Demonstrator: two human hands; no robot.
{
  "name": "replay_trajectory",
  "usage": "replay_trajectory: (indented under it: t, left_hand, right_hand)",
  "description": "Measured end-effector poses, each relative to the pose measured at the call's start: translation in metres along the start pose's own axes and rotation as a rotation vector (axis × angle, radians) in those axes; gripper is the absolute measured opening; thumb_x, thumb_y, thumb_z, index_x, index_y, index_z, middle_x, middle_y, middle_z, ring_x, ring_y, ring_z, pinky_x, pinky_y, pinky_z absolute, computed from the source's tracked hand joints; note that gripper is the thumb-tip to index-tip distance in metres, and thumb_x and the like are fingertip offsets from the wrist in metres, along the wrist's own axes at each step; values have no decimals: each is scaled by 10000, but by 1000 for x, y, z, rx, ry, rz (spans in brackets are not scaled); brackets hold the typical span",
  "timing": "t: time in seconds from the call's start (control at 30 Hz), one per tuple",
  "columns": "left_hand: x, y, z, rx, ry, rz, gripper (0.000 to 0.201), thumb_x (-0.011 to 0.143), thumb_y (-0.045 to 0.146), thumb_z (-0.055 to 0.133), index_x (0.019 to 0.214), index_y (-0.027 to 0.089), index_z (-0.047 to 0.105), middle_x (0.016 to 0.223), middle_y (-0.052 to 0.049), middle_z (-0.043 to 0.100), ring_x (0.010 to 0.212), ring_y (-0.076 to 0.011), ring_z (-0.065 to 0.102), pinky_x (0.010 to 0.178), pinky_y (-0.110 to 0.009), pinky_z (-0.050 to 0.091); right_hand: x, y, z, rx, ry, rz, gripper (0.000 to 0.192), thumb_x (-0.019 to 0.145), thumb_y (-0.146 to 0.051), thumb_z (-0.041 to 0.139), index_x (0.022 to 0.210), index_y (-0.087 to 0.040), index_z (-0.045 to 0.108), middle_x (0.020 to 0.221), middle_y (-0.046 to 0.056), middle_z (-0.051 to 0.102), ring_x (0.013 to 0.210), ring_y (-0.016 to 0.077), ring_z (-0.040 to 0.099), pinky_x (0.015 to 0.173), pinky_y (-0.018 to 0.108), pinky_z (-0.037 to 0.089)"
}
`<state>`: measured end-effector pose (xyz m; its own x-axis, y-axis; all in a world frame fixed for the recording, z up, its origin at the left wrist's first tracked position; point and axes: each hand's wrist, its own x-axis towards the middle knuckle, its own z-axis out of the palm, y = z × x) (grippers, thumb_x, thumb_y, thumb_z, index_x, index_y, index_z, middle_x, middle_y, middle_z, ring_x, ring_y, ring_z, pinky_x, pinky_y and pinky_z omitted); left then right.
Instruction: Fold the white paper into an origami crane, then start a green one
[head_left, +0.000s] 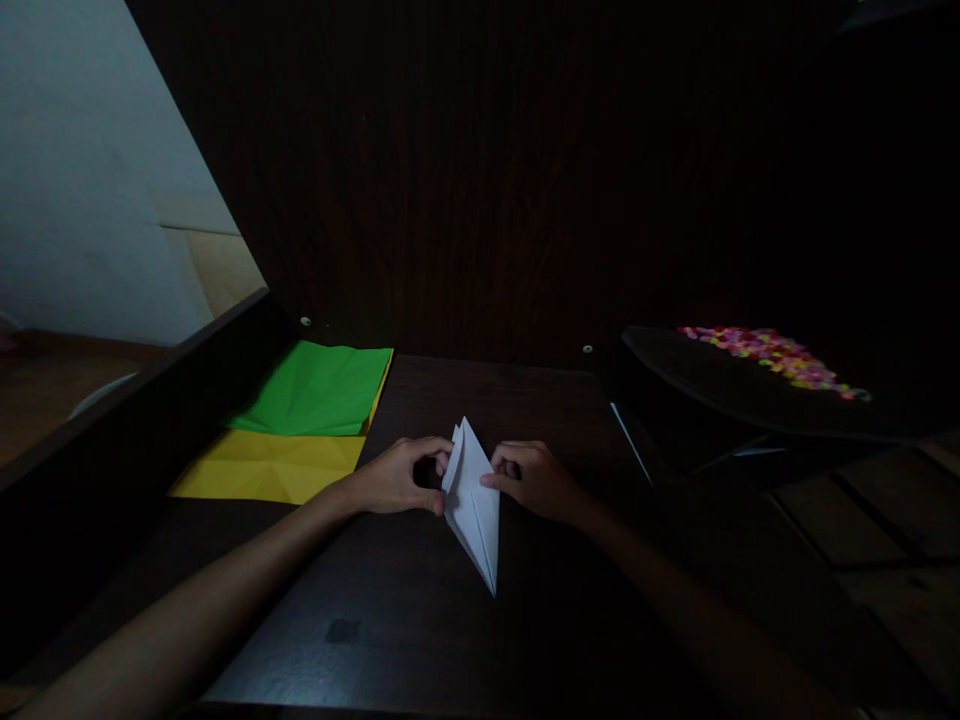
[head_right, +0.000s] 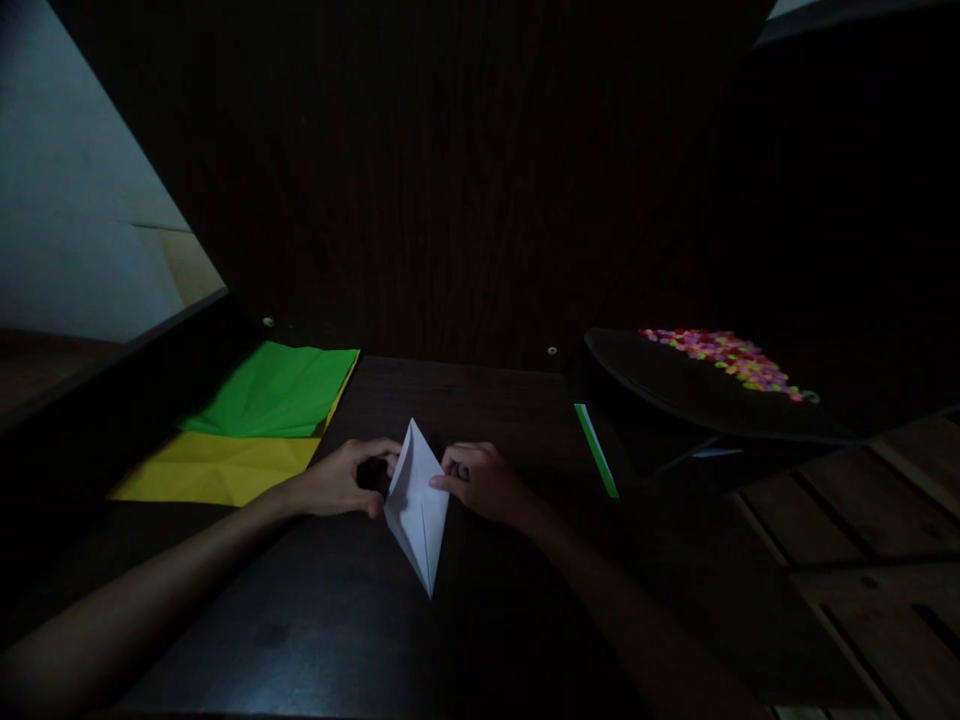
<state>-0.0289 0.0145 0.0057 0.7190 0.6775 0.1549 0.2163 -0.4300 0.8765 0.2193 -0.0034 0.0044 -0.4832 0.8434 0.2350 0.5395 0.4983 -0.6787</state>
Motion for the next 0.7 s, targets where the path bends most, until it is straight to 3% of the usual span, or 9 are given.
replay_trajectory:
  t: [0.17, 0.33, 0.57, 0.7]
  left_hand:
    - [0, 0, -2, -55, -35, -75, 680, 593, 325, 864, 1191, 162, 585, 857, -6, 701, 815, -170, 629, 805, -297, 463]
    - [2, -1, 4, -54, 29, -80, 566, 647, 334, 837, 1136, 153, 616, 832, -10, 697, 776, -161, 622, 756, -283, 471]
    - [4, 4, 13, 130, 106, -89, 540, 673, 382, 821, 1119, 156, 618, 784, 24, 622, 709, -142, 583, 671, -252, 449]
    - [5, 7, 15, 231, 119, -65, 367, 716, 375, 795, 959, 150, 635, 762, 24, 576, 691, -141, 556, 656, -251, 424]
  right_hand:
    - [1, 2, 0, -5, -1, 5, 200, 756, -171, 741, 641, -176, 577, 598, -46, 528, 547, 103, 490, 560, 236, 370]
    - [1, 3, 1, 19, -6, 22, 192, 754, -188, 749, 654, -174, 586, 619, -39, 545, 551, 105, 495, 561, 235, 383]
    - [2, 4, 1, 8, -23, 8, 198, 762, -209, 744, 657, -170, 581, 617, -40, 531, 564, 108, 493, 568, 239, 375]
    - [4, 5, 0, 7, -57, -13, 215, 749, -203, 758, 652, -163, 570, 614, -41, 519, 553, 100, 480, 540, 226, 355]
